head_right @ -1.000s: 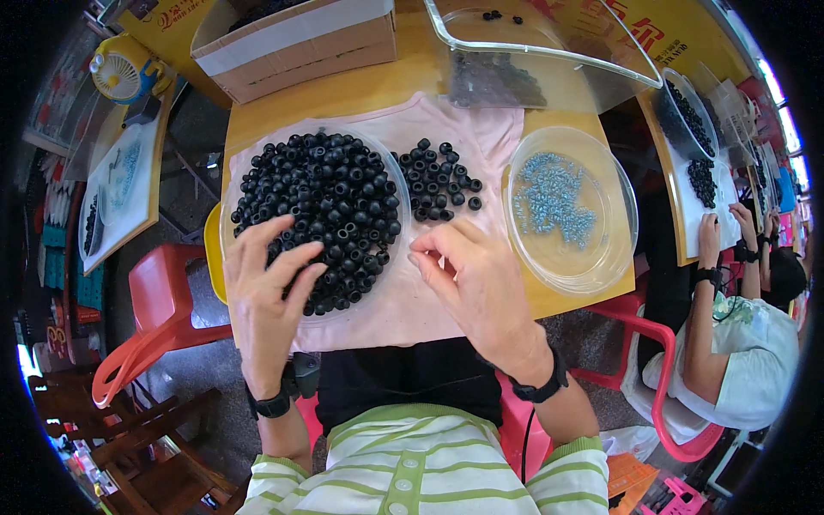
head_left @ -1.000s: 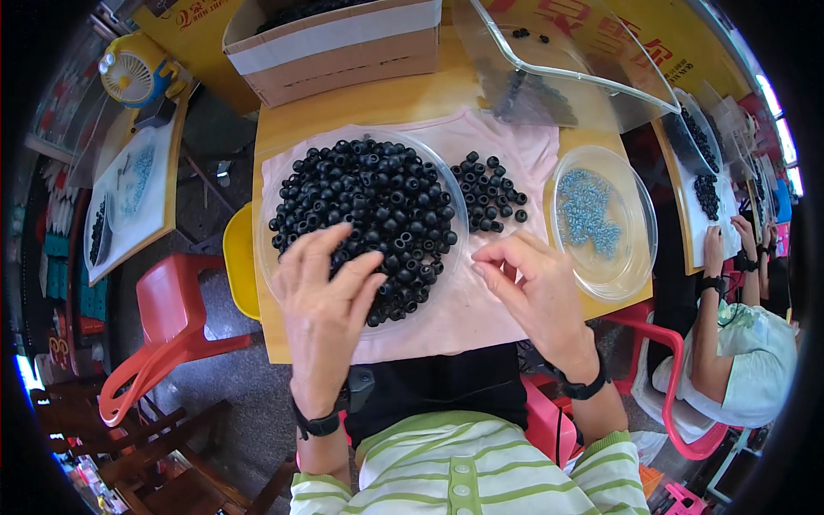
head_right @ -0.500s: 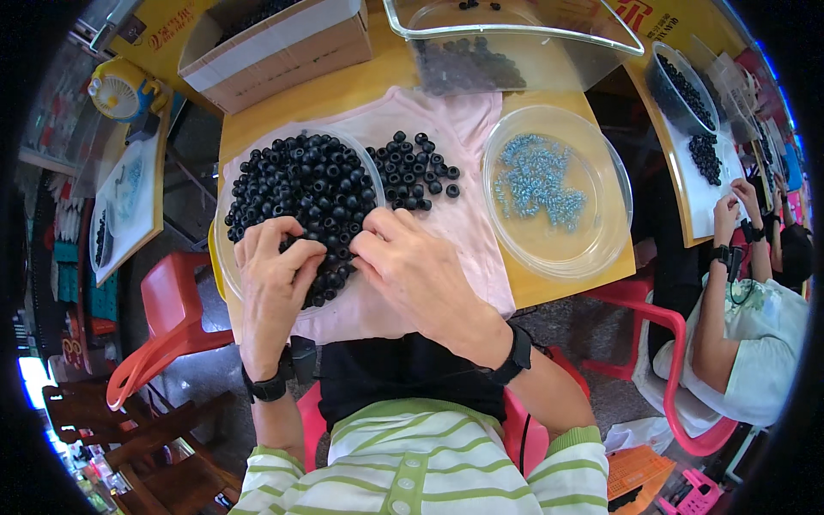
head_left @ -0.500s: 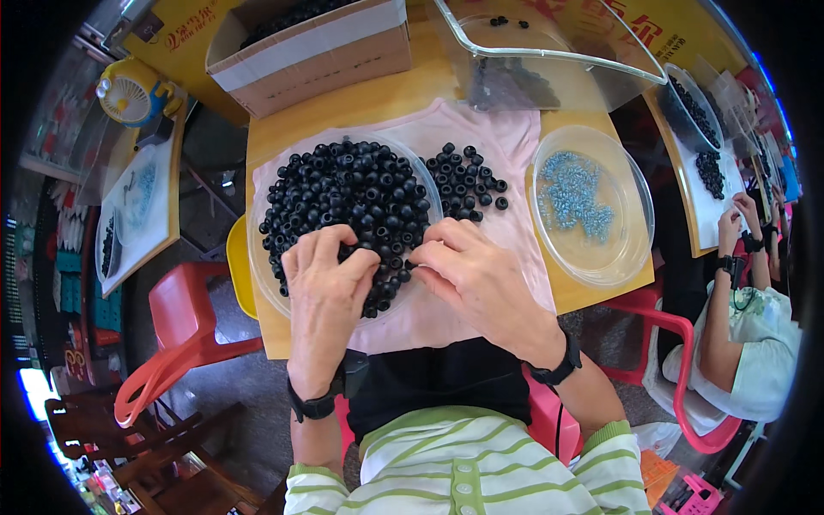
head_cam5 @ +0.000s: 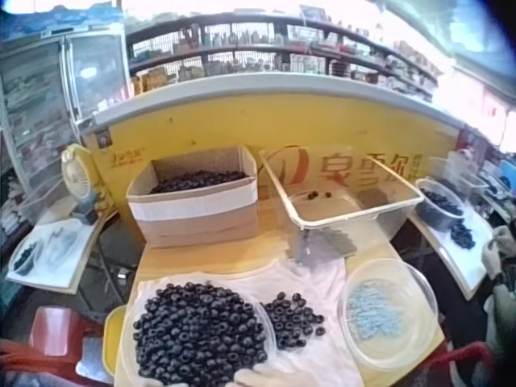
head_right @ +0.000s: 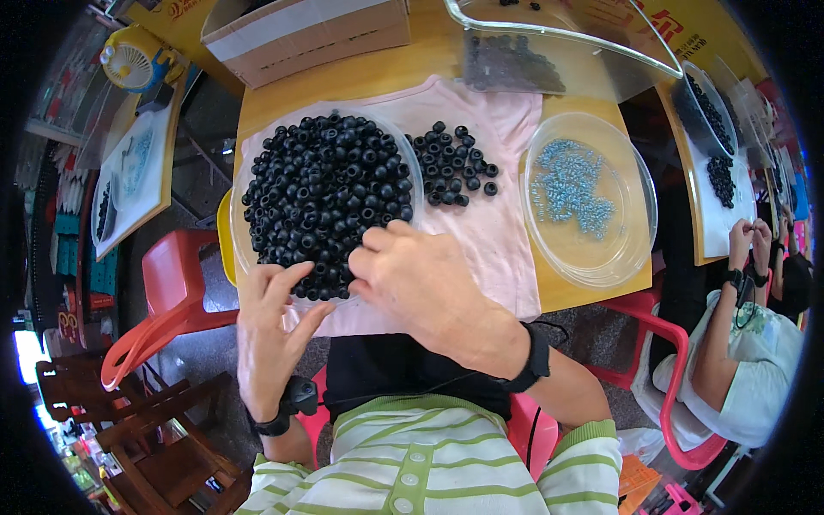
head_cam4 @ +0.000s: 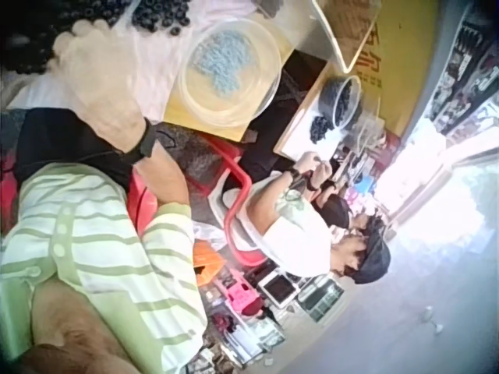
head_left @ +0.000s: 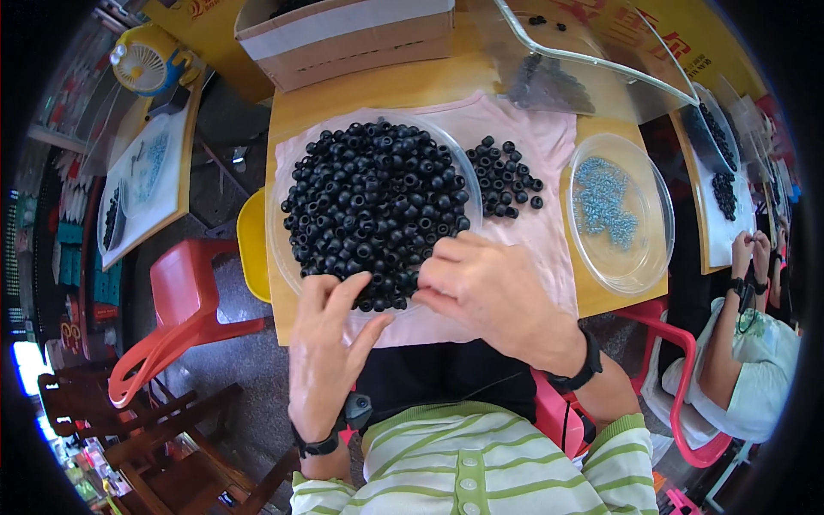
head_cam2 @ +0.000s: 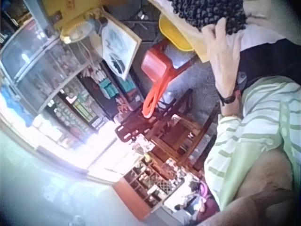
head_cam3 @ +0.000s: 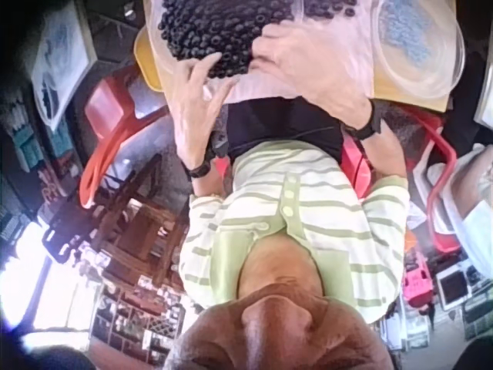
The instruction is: The recorder is manually assembling black plastic circular components with small metal ring inserts.
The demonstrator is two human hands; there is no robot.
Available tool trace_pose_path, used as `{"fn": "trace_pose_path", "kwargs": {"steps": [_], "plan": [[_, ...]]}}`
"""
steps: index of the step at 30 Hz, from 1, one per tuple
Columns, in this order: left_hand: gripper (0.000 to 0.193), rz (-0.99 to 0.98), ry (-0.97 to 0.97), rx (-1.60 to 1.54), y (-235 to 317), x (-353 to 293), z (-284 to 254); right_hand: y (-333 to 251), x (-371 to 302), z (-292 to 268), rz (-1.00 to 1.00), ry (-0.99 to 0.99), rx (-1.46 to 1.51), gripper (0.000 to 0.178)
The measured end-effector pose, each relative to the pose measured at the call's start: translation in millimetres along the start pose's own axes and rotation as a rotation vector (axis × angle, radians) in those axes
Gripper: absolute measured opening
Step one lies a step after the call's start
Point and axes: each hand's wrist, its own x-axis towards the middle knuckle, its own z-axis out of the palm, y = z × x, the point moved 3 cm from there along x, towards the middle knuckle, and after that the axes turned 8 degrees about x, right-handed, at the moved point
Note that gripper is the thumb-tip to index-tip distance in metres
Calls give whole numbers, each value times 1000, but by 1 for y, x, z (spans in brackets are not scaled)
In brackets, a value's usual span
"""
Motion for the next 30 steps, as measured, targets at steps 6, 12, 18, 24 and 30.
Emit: {"fn": "trace_pose_path", "kwargs": {"steps": [6,12,18,24,30], "plan": [[33,-5,36,-38,-7,15,7,-2,13,25,-38,67,-58,21],[17,-61,218,-170,-18,34,7,10,16,21,126,189,18,21],[29,-27,-24,74,-10,23,-14,11,5,11,104,67,115,20],[37,-28,-94,196,-6,18,-10,-6,16,30,-26,8,-57,24],[30,-113,-71,-60,-11,33,-2,-7,17,26,79,87,-25,25]]}}
